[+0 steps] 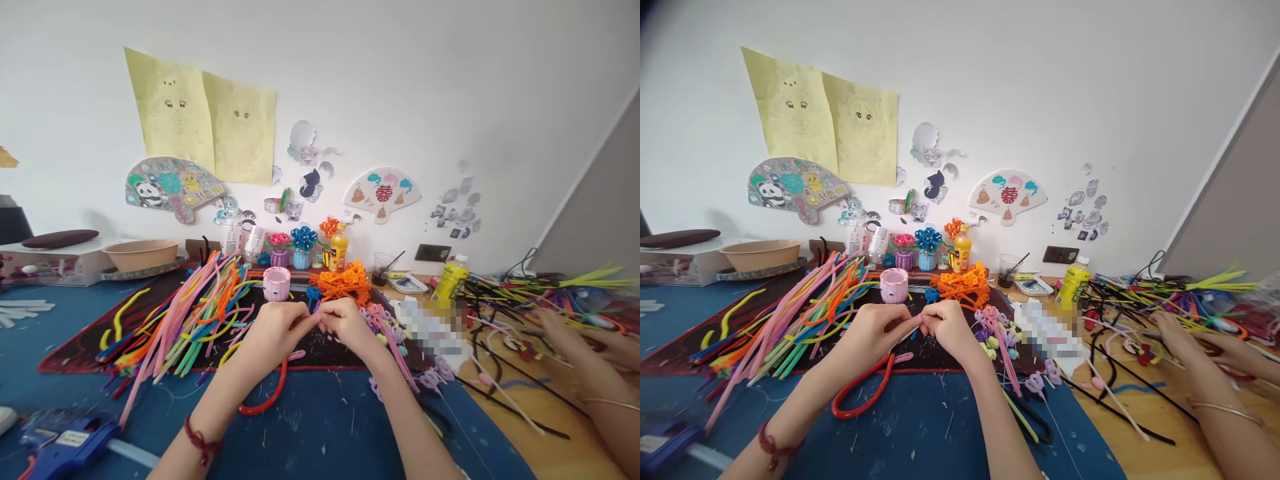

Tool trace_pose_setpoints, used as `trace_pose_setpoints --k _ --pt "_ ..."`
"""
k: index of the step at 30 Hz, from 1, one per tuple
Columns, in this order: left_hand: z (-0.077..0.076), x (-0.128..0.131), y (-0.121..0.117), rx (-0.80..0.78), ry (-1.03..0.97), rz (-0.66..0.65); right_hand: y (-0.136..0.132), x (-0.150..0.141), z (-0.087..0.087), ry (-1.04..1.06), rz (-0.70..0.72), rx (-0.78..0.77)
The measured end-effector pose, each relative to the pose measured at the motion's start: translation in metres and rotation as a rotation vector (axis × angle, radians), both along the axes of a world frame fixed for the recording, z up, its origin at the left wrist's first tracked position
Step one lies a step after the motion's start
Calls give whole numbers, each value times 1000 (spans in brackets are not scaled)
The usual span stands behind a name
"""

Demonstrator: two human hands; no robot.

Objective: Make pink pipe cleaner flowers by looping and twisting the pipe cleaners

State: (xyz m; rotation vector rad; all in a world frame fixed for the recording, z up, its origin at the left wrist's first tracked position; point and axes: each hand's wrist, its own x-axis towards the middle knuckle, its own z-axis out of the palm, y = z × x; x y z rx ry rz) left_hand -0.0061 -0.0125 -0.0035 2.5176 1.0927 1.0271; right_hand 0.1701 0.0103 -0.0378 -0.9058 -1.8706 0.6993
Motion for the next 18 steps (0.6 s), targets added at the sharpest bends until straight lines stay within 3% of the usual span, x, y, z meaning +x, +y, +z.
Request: trace_pose_setpoints --k 5,10,15,18 --pt "0 2 -1 -32 -73 -42 -3 6 5 -6 141 -66" --pt "-2 12 -4 -240 -277 -78 -7 5 9 -38 18 24" --pt "-10 19 1 -661 -605 -146 -10 -2 8 -102 -90 265" --pt "-12 19 1 -782 -692 -179 -9 -7 3 -142 -219 528"
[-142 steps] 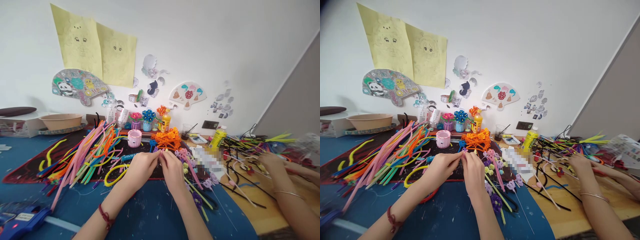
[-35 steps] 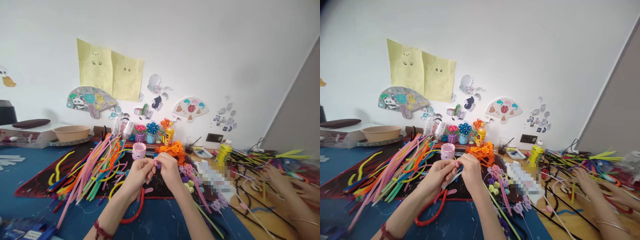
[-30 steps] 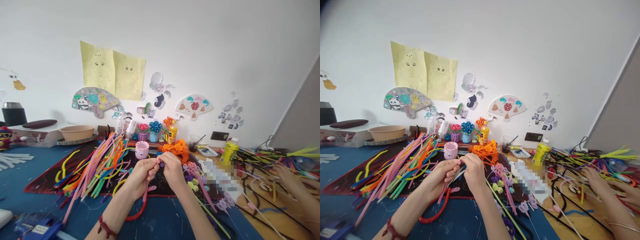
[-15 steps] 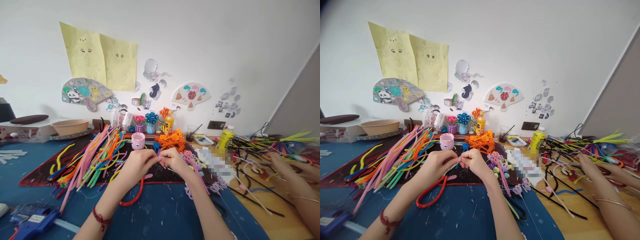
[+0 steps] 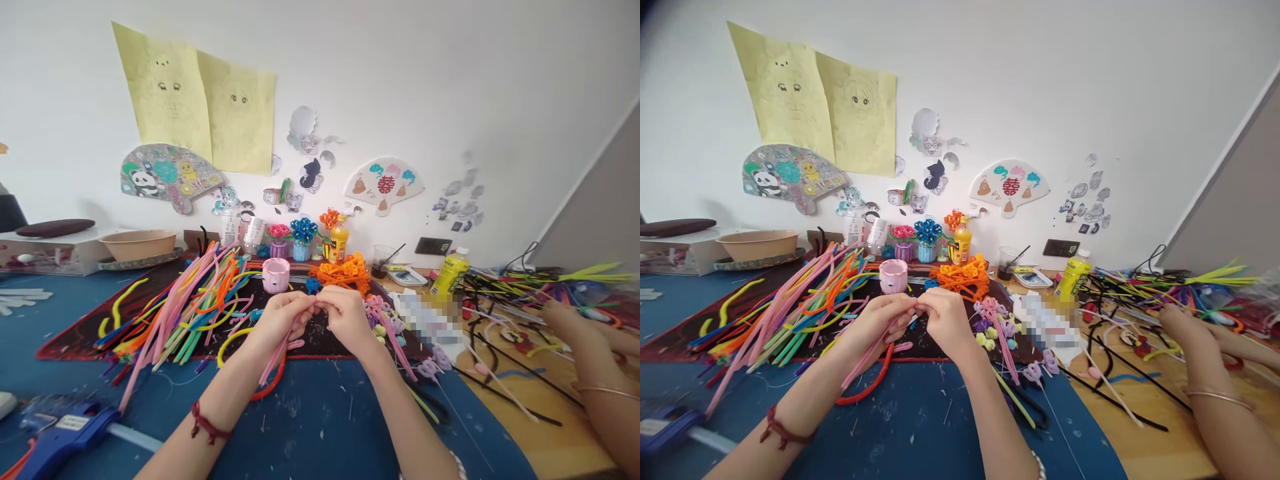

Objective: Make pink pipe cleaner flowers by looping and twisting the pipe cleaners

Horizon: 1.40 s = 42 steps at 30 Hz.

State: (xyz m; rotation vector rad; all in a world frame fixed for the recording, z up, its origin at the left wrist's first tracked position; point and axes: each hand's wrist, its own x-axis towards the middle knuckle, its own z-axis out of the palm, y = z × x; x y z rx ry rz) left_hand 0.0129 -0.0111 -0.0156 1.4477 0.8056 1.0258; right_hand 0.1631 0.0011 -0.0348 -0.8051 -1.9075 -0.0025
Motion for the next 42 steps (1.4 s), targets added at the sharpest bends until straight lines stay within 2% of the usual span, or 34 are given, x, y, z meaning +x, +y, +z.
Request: trace_pose_setpoints --k 2,4,5,7,9,10,12,15,21,23,26,28,31,34,36,37,39,42 --pt "1 -1 0 -7 -13 -7 1 -2 -2 -13 -92 147" --pt "4 -4 0 93 49 34 2 0 -1 16 -93 137" --pt "5 -6 1 200 121 77 2 2 0 47 -44 50" --pt "7 -10 2 473 307 161 1 8 3 103 130 -252" --pt "8 -15 5 684 443 176 0 15 6 114 353 -619" --pt "8 -18 6 744 474 158 0 17 6 157 420 -727" --pt "8 -22 9 834 503 121 0 21 5 245 523 -864" --pt "8 -26 11 937 520 117 2 21 2 278 639 -945" --pt "6 -27 12 1019 520 165 2 15 1 366 690 -958" --pt "6 -28 12 1033 529 168 2 14 2 375 672 -948" --pt "6 -28 11 1004 555 181 3 12 2 356 585 -845" --pt "8 -26 8 940 568 190 4 10 1 316 439 -701" --pt "11 -19 1 761 515 203 2 6 1 199 162 -323" --pt "12 -9 -4 467 298 146 -2 4 1 79 -70 137" --pt "10 -5 -5 268 147 80 -4 3 0 29 -174 314" --pt "9 -4 -5 219 116 76 -5 3 1 22 -190 325" --pt "8 -5 -2 296 181 147 -5 4 3 72 -115 157" --pt "7 -13 2 727 431 318 -7 9 9 246 157 -363"
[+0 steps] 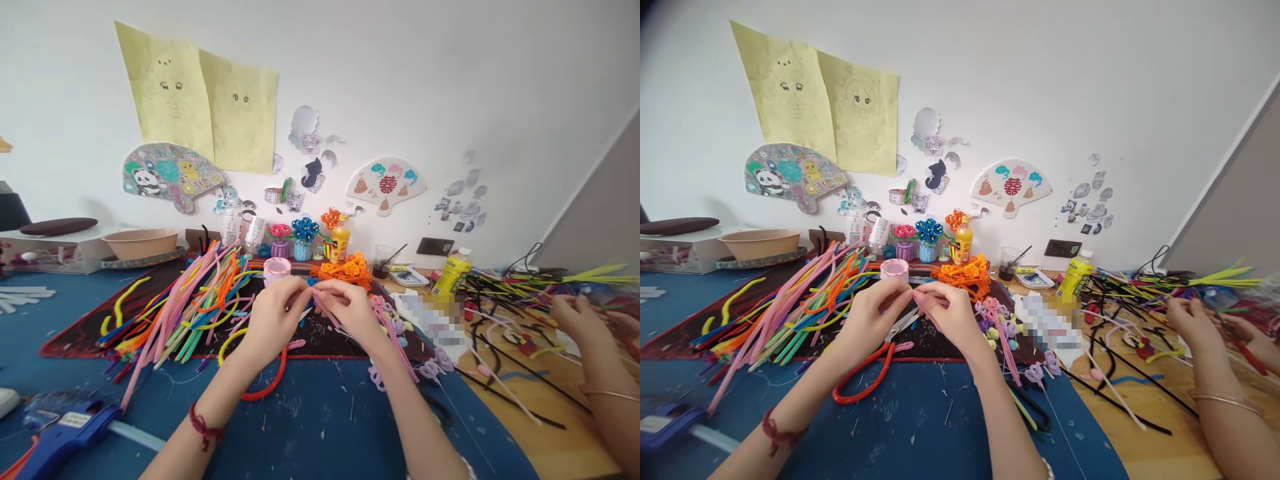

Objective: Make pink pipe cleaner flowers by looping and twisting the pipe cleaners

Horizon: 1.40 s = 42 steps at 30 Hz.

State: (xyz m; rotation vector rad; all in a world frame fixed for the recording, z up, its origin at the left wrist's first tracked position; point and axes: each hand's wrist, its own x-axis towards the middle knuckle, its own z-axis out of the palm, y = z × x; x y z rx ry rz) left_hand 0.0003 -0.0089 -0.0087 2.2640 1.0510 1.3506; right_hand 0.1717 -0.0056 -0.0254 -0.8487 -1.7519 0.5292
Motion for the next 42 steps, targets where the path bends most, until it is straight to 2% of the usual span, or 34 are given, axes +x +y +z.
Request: trace_pose_setpoints --k 2,4,7,12,16,19,23,27,32,34,35,37,40,42 --pt "0 -5 2 236 153 27 -2 5 5 87 151 -224" --pt "1 -9 3 359 253 12 -3 9 8 136 251 -353" --pt "2 -10 3 435 329 -6 -3 12 7 183 332 -456" --pt "0 -9 2 500 342 -18 3 14 1 274 428 -592" --pt "-3 -10 3 568 406 -9 8 16 -5 213 493 -608" --pt "-4 -9 3 565 432 3 10 14 -7 211 408 -541" --pt "-4 -5 1 438 383 -3 12 8 -7 204 220 -357" --pt "-3 3 -4 185 218 -10 13 2 -8 109 26 -67" --pt "-8 12 -2 -270 -98 -82 10 -3 -10 -169 -258 439" --pt "-11 12 1 -338 -142 -105 9 -3 -10 -256 -308 500" --pt "-11 12 2 -347 -145 -112 8 -2 -9 -275 -302 467" --pt "-11 8 4 -275 -97 -96 7 2 -6 -239 -219 286" --pt "-8 2 6 40 139 -20 4 10 0 -131 54 -115" --pt "-7 -2 6 247 329 -3 2 14 3 -103 227 -302"
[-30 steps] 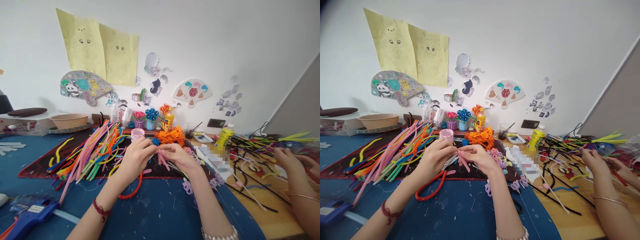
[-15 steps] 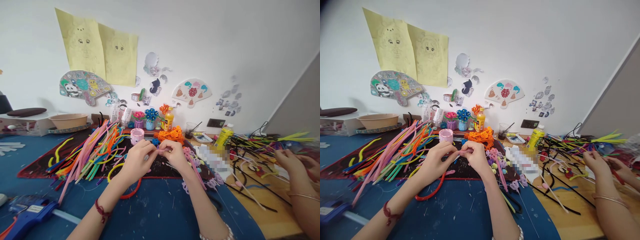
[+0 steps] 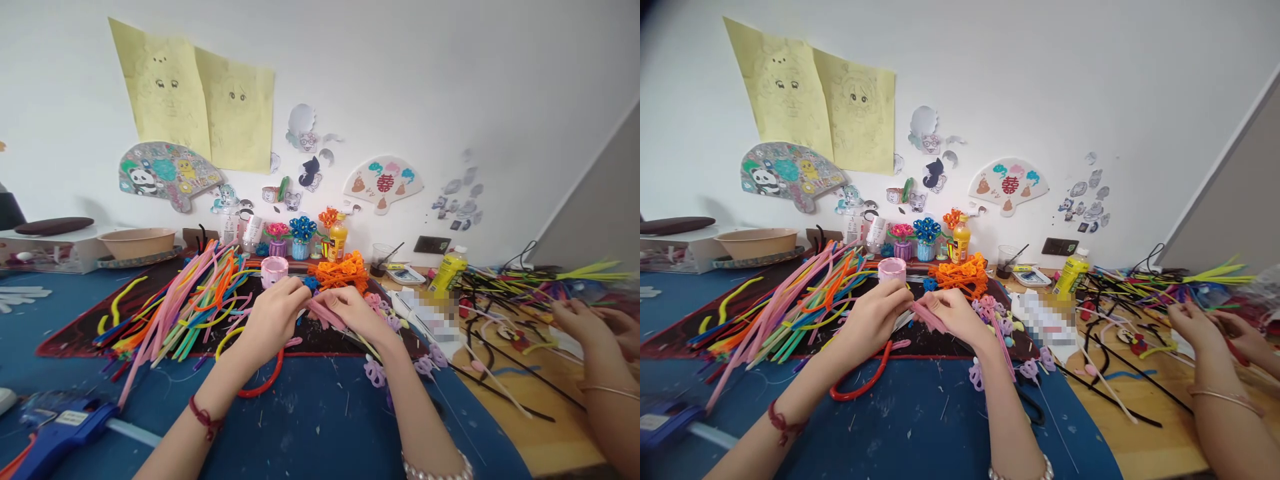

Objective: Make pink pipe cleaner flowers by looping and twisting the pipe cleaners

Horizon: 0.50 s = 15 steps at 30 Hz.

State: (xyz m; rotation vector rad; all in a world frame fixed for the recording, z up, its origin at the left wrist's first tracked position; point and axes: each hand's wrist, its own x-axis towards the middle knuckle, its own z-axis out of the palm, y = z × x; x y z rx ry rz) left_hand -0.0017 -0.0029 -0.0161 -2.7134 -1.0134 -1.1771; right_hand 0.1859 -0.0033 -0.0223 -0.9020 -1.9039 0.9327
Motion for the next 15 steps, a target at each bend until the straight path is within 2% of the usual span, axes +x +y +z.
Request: trace_pose_setpoints --k 2,4,9,12,15 --pt "0 -2 0 107 108 -27 0 2 1 19 105 -86" --pt "0 -3 1 173 150 -43 1 2 -1 50 150 -116" --pt "-1 -3 0 198 195 -13 9 -1 -12 128 64 -122" --pt "-5 0 -2 142 191 2 12 -4 -16 69 -36 -18" --pt "-8 5 -3 29 106 3 13 -8 -16 -78 -181 203"
